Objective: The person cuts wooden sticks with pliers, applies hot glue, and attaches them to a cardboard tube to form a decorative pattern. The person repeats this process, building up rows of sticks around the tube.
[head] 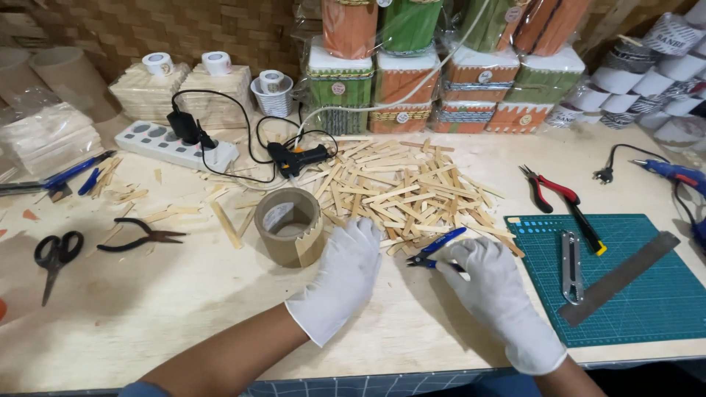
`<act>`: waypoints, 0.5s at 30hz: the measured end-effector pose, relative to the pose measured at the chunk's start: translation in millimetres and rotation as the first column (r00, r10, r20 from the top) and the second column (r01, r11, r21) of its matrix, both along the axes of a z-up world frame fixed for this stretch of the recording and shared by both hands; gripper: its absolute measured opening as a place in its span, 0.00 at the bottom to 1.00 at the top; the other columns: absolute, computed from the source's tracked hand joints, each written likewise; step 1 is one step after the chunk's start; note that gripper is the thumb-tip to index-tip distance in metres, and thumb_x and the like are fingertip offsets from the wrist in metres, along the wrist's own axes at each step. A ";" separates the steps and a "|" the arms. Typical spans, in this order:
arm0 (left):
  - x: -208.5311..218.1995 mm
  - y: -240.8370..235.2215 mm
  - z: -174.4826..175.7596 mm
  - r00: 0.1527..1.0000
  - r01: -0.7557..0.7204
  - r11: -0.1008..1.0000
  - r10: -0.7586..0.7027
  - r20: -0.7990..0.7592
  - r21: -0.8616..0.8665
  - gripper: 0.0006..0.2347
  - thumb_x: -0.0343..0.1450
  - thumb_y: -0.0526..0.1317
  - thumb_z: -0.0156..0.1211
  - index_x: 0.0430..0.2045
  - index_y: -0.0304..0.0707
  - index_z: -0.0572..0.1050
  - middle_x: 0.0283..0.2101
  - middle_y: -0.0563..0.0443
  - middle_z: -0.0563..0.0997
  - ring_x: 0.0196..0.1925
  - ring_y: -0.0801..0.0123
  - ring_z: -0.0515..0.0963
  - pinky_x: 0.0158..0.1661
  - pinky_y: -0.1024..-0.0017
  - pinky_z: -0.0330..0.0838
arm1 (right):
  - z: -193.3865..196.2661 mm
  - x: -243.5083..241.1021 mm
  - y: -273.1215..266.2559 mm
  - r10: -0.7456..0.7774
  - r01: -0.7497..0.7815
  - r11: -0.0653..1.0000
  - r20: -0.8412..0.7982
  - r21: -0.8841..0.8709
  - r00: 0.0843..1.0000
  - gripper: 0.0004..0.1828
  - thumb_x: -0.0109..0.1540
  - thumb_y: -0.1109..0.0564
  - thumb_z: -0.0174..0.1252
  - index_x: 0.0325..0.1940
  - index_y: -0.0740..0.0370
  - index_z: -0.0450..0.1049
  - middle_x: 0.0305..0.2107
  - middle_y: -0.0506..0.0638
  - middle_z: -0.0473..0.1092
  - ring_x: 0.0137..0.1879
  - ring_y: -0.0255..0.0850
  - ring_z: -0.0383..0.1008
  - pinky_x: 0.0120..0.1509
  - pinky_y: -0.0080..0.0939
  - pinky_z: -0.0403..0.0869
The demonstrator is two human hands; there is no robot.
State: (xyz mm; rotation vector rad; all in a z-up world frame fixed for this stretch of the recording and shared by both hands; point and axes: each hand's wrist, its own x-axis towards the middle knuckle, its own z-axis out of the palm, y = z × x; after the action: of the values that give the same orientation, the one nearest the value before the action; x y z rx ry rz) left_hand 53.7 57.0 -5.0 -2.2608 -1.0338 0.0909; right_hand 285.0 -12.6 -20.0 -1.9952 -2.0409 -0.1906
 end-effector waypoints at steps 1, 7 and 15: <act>4.1 3.8 -18.3 0.988 0.000 0.997 -0.011 0.154 0.074 0.06 0.72 0.43 0.51 0.38 0.45 0.71 0.32 0.56 0.68 0.29 0.69 0.71 0.23 0.70 0.59 | 8.0 4.4 8.8 -0.016 0.017 1.000 0.059 -0.019 0.998 0.11 0.60 0.40 0.61 0.42 0.41 0.81 0.36 0.41 0.80 0.46 0.43 0.78 0.53 0.48 0.74; 0.5 0.3 -17.6 0.983 -0.021 0.985 -0.011 0.182 0.173 0.02 0.70 0.36 0.50 0.30 0.47 0.70 0.28 0.58 0.68 0.26 0.72 0.70 0.24 0.74 0.59 | -13.3 40.0 78.2 -0.011 -0.004 0.986 0.086 0.168 0.996 0.12 0.59 0.40 0.61 0.39 0.44 0.81 0.34 0.44 0.78 0.46 0.47 0.78 0.53 0.50 0.73; -8.9 6.6 -10.3 0.974 0.032 0.991 -0.059 0.219 0.126 0.06 0.67 0.32 0.44 0.28 0.50 0.66 0.22 0.60 0.68 0.21 0.76 0.69 0.23 0.75 0.56 | -20.4 27.4 75.4 0.208 -0.182 0.793 0.022 0.581 0.978 0.08 0.68 0.51 0.58 0.49 0.52 0.79 0.33 0.43 0.73 0.41 0.45 0.70 0.51 0.47 0.68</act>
State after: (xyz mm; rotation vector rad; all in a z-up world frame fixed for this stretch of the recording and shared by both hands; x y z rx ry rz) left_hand 44.8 63.7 -15.3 -2.2170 -1.0694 -0.2449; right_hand 312.4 62.8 -40.4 -1.3880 -1.8437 -0.6388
